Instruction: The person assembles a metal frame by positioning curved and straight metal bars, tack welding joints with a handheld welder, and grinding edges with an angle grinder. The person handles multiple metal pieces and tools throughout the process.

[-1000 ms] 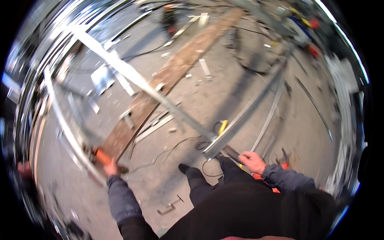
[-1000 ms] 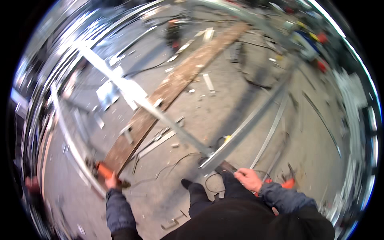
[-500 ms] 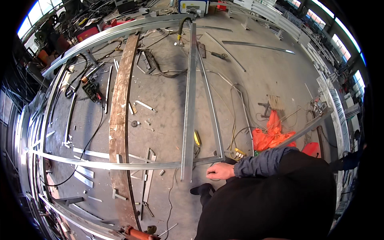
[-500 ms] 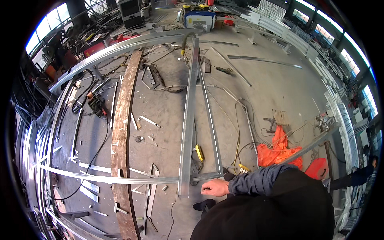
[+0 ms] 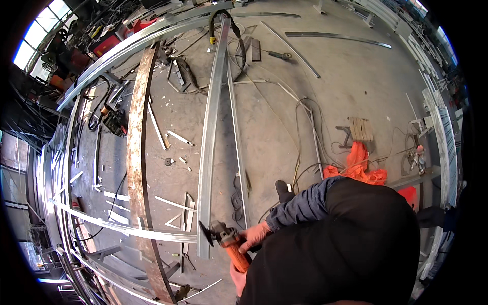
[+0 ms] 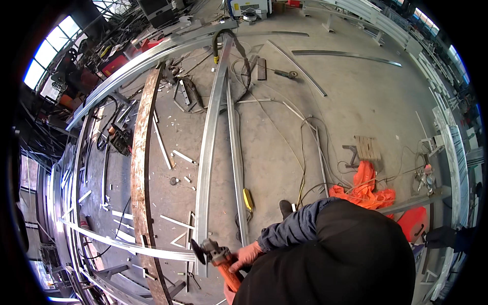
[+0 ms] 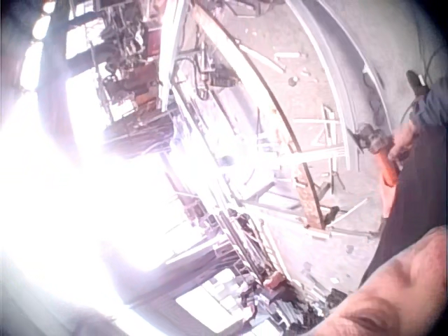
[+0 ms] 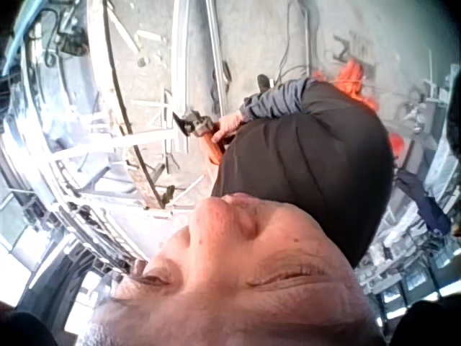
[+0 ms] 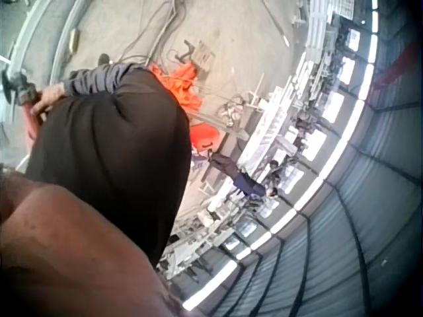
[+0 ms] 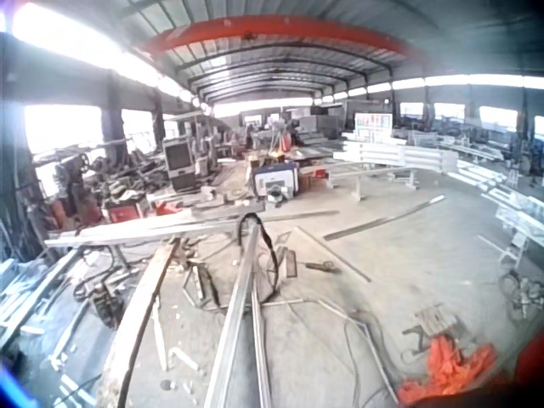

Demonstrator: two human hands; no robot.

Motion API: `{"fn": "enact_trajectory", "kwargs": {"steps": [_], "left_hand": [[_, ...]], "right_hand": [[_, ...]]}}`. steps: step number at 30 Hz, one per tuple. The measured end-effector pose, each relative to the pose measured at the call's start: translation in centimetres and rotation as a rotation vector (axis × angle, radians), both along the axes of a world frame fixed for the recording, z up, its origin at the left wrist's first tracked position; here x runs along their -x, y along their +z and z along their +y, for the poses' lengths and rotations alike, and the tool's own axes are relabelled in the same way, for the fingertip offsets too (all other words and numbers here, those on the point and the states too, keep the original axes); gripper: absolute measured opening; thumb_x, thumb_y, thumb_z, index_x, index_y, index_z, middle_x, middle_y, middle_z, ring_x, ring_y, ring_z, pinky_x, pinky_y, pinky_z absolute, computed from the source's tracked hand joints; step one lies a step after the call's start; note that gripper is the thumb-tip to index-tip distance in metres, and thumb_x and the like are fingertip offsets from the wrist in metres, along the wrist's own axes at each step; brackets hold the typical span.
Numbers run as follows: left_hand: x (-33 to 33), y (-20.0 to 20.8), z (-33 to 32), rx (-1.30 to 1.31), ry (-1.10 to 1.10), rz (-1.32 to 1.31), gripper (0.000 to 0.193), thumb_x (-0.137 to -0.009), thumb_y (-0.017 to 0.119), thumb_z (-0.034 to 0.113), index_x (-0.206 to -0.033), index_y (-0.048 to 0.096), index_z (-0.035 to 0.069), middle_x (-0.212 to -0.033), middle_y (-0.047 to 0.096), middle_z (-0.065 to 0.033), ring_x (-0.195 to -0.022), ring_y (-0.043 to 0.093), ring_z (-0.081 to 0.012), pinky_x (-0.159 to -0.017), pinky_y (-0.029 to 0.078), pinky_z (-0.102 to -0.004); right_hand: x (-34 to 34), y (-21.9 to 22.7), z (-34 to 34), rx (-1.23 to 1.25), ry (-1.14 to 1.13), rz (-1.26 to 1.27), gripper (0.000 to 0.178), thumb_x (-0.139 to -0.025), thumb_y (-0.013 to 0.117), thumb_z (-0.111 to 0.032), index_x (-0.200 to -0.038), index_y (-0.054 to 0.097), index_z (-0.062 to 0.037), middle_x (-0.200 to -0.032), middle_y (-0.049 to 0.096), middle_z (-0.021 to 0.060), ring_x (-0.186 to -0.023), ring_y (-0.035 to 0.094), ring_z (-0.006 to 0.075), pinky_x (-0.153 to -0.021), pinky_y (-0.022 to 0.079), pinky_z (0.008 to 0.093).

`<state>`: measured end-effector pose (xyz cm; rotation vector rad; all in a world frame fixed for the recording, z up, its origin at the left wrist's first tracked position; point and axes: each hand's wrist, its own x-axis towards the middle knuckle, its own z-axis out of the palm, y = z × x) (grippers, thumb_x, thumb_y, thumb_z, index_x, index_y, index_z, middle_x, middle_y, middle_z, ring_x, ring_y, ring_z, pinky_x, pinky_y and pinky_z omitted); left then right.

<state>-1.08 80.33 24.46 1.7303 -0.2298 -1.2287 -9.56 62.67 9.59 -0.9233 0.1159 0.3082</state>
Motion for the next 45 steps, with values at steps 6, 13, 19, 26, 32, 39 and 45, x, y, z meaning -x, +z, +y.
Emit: {"fn": "enact_trajectory", "kwargs": {"steps": [6,13,19,26,32,39,45], "left_hand": [[3.8,-0.8,-17.8,0.237,-0.282,0.112,0.054,-0.082,0.081,0.013,-0.128,0.055,0.0,-0.101,0.069,-0.0071,-0.083,0.066,-0.0148,-0.075,0.055,-0.0299],[10.0,0.9,-35.7,0.454,-0.701,0.176,0.086,-0.09,0.085,0.007,-0.156,0.03,0.005,-0.129,0.06,-0.0098,-0.112,0.066,-0.0192,-0.098,0.056,-0.0362],[11.2,-1.6,-45.0,0.458,-0.919,0.407,0.085,-0.097,0.08,0.01,-0.163,0.028,0.002,-0.135,0.061,-0.0081,-0.12,0.062,-0.017,-0.105,0.05,-0.0337],[10.6,-4.0,-61.9,0.455,-1.093,0.541,0.074,-0.103,0.074,0.014,-0.163,0.031,0.001,-0.138,0.06,-0.0063,-0.125,0.057,-0.0163,-0.109,0.047,-0.0337],[8.8,-4.0,-77.8,0.539,-1.22,0.568,0.077,-0.104,0.073,0.014,-0.165,0.028,0.001,-0.141,0.059,-0.0064,-0.126,0.059,-0.0175,-0.11,0.048,-0.0356],[-2.6,-10.5,-97.2,0.559,-0.843,-0.931,0.092,-0.085,0.088,0.03,-0.156,0.042,-0.005,-0.144,0.057,-0.0273,-0.132,0.055,-0.0443,-0.115,0.045,-0.0483],[-10.8,-17.9,-106.6,0.064,-0.703,-1.145,0.097,-0.08,0.087,0.048,-0.151,0.045,-0.005,-0.14,0.058,-0.0298,-0.129,0.056,-0.0478,-0.109,0.049,-0.0508]], "right_hand": [[7.1,9.1,-16.7,-0.136,-0.668,-0.073,0.073,-0.096,0.083,-0.04,-0.158,0.051,-0.0174,-0.142,0.061,0.0028,-0.133,0.056,0.018,-0.115,0.044,0.0382],[16.0,14.6,-31.6,-0.31,-1.097,-0.142,0.061,-0.095,0.081,-0.033,-0.144,0.052,-0.0117,-0.119,0.069,0.0084,-0.108,0.073,0.0237,-0.095,0.061,0.043],[21.5,13.7,-38.2,-0.488,-1.365,-0.035,0.047,-0.092,0.081,-0.028,-0.127,0.059,-0.0066,-0.11,0.071,0.0107,-0.099,0.073,0.0276,-0.091,0.062,0.0465],[22.1,7.7,-51.7,-0.405,-1.574,0.13,0.04,-0.094,0.068,-0.035,-0.116,0.062,-0.0022,-0.099,0.071,0.0141,-0.091,0.072,0.0309,-0.086,0.061,0.049],[21.5,11.0,-66.6,-0.326,-1.686,0.152,0.038,-0.093,0.067,-0.034,-0.114,0.062,-0.003,-0.095,0.07,0.0132,-0.086,0.072,0.0309,-0.082,0.062,0.0504],[25.7,19.1,-81.5,-0.234,-2.038,-0.066,0.039,-0.092,0.067,-0.039,-0.107,0.062,-0.0032,-0.09,0.068,0.0122,-0.084,0.07,0.0314,-0.081,0.06,0.0475],[35.0,25.5,-95.0,-0.013,-2.243,-0.283,0.041,-0.094,0.065,-0.042,-0.108,0.062,-0.0041,-0.094,0.068,0.0105,-0.088,0.068,0.0283,-0.086,0.059,0.0437]]}}
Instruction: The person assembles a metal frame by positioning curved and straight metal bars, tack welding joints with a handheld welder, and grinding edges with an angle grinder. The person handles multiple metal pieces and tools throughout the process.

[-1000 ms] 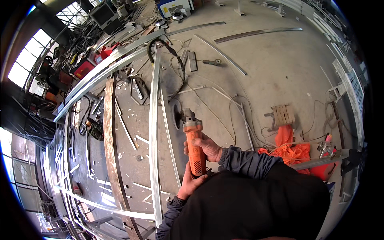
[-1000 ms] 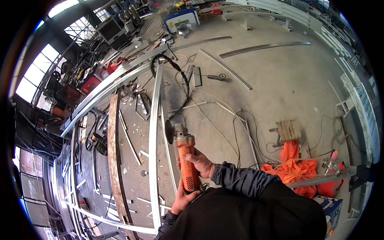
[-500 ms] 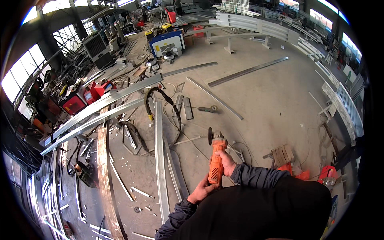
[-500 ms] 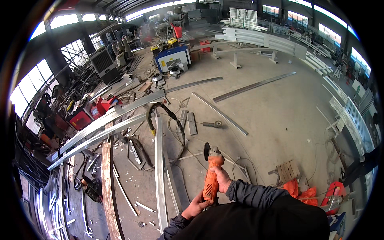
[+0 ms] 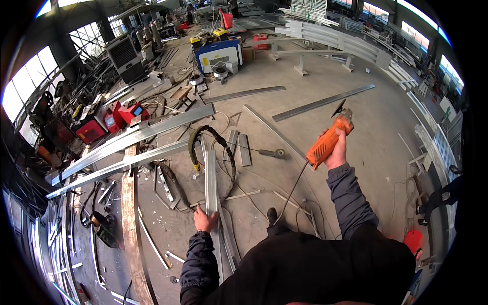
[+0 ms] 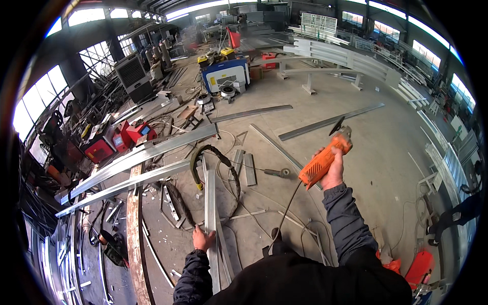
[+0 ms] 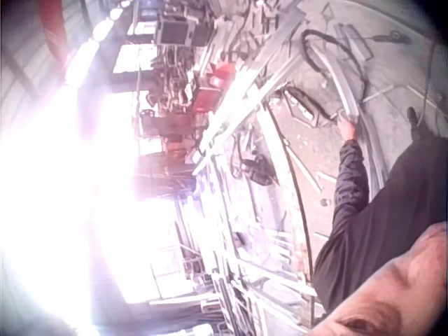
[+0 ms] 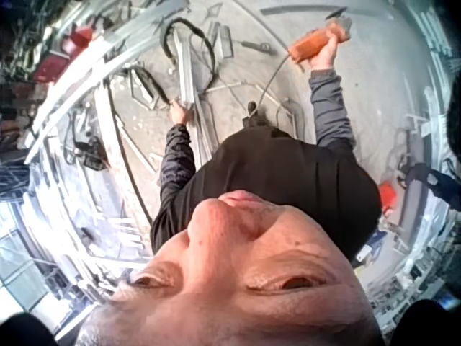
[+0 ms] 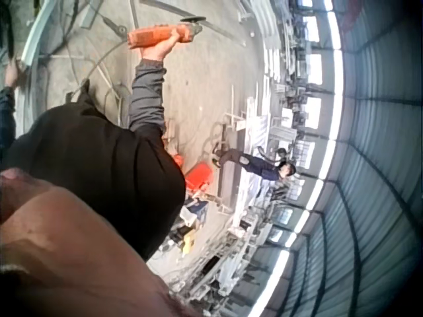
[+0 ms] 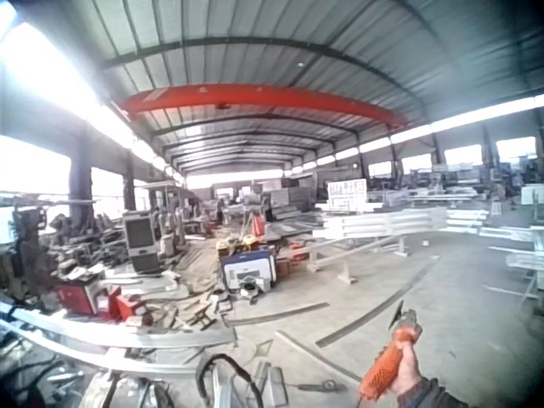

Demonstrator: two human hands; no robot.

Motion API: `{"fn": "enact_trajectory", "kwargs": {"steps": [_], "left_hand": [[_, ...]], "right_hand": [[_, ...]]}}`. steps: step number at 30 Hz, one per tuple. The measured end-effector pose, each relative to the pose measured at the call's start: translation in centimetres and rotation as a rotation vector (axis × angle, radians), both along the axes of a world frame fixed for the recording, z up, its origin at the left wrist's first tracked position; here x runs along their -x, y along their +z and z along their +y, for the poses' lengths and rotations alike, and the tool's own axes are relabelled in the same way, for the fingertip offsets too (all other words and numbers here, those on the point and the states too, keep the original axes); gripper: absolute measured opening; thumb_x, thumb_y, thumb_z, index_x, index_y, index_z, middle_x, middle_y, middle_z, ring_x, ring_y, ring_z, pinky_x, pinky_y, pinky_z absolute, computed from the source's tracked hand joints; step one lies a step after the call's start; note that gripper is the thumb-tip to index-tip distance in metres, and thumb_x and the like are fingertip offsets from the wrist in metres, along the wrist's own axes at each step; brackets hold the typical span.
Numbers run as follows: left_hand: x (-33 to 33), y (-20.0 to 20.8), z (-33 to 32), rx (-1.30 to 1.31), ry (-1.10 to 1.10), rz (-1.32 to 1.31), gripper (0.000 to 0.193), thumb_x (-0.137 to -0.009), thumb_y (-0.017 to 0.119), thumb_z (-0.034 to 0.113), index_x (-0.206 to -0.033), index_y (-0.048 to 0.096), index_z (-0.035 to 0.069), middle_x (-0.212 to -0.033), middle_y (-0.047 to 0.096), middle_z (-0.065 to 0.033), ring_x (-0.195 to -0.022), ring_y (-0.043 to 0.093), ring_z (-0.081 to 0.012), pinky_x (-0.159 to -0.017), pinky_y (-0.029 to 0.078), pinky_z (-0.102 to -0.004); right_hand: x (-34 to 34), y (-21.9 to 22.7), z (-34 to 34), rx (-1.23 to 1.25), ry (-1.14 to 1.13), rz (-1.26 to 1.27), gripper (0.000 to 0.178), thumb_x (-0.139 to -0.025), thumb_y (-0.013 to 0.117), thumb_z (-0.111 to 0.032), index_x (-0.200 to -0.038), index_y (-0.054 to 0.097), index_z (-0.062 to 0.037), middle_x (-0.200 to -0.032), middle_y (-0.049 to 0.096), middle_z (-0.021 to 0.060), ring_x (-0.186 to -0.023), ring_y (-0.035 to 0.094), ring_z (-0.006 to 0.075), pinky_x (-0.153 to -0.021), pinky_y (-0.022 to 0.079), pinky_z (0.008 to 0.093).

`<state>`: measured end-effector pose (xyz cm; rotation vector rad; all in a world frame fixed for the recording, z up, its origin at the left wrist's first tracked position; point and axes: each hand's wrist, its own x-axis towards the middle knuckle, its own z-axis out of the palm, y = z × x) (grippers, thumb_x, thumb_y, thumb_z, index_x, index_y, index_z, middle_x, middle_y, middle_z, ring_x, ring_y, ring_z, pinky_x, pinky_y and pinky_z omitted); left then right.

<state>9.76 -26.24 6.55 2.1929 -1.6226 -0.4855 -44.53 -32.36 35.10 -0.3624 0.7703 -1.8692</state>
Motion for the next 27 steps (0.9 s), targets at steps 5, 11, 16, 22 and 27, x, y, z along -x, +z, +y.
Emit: {"fn": "enact_trajectory", "kwargs": {"steps": [5,11,16,22,27], "left_hand": [[1.9,-0.8,-3.1,-0.193,0.049,0.159,0.073,-0.084,0.081,0.055,-0.123,0.06,-0.004,-0.115,0.073,-0.0295,-0.11,0.07,-0.047,-0.094,0.055,-0.0515],[4.1,0.7,-3.0,-0.192,0.234,0.109,0.059,-0.081,0.079,0.047,-0.108,0.058,0.0,-0.11,0.071,-0.0267,-0.103,0.069,-0.048,-0.089,0.055,-0.0547],[4.1,0.7,-3.8,-0.239,0.267,0.058,0.059,-0.08,0.081,0.047,-0.107,0.056,0.001,-0.107,0.069,-0.024,-0.101,0.068,-0.0468,-0.086,0.055,-0.0545],[4.8,0.4,-6.5,-0.225,0.225,0.053,0.072,-0.075,0.089,0.043,-0.125,0.056,0.002,-0.122,0.065,-0.0193,-0.115,0.065,-0.0407,-0.092,0.056,-0.05],[5.5,0.9,-12.5,-0.191,0.199,0.07,0.092,-0.076,0.09,0.04,-0.147,0.047,0.002,-0.129,0.063,-0.0193,-0.119,0.064,-0.0405,-0.095,0.056,-0.0494]], "right_hand": [[3.5,0.5,-8.6,-0.011,0.041,0.142,0.041,-0.094,0.065,-0.04,-0.111,0.06,-0.004,-0.095,0.068,0.0108,-0.088,0.068,0.0273,-0.087,0.059,0.0437],[2.4,-4.3,-20.4,-0.12,0.332,0.348,0.043,-0.097,0.07,-0.037,-0.124,0.056,-0.0066,-0.099,0.069,0.011,-0.078,0.071,0.0252,-0.071,0.062,0.0422],[-3.5,-7.3,-27.8,-0.184,0.629,0.623,0.046,-0.098,0.074,-0.037,-0.129,0.057,-0.0067,-0.098,0.067,0.0092,-0.078,0.071,0.0204,-0.069,0.062,0.0374],[-10.1,-11.1,-32.0,-0.298,1.023,0.981,0.056,-0.094,0.081,-0.03,-0.137,0.059,-0.0017,-0.115,0.068,0.0061,-0.1,0.065,0.015,-0.09,0.056,0.0348],[-14.8,-13.8,-33.1,-0.291,1.189,1.243,0.061,-0.091,0.083,-0.035,-0.134,0.061,0.0017,-0.117,0.07,0.0088,-0.106,0.067,0.0176,-0.096,0.054,0.0347]]}}
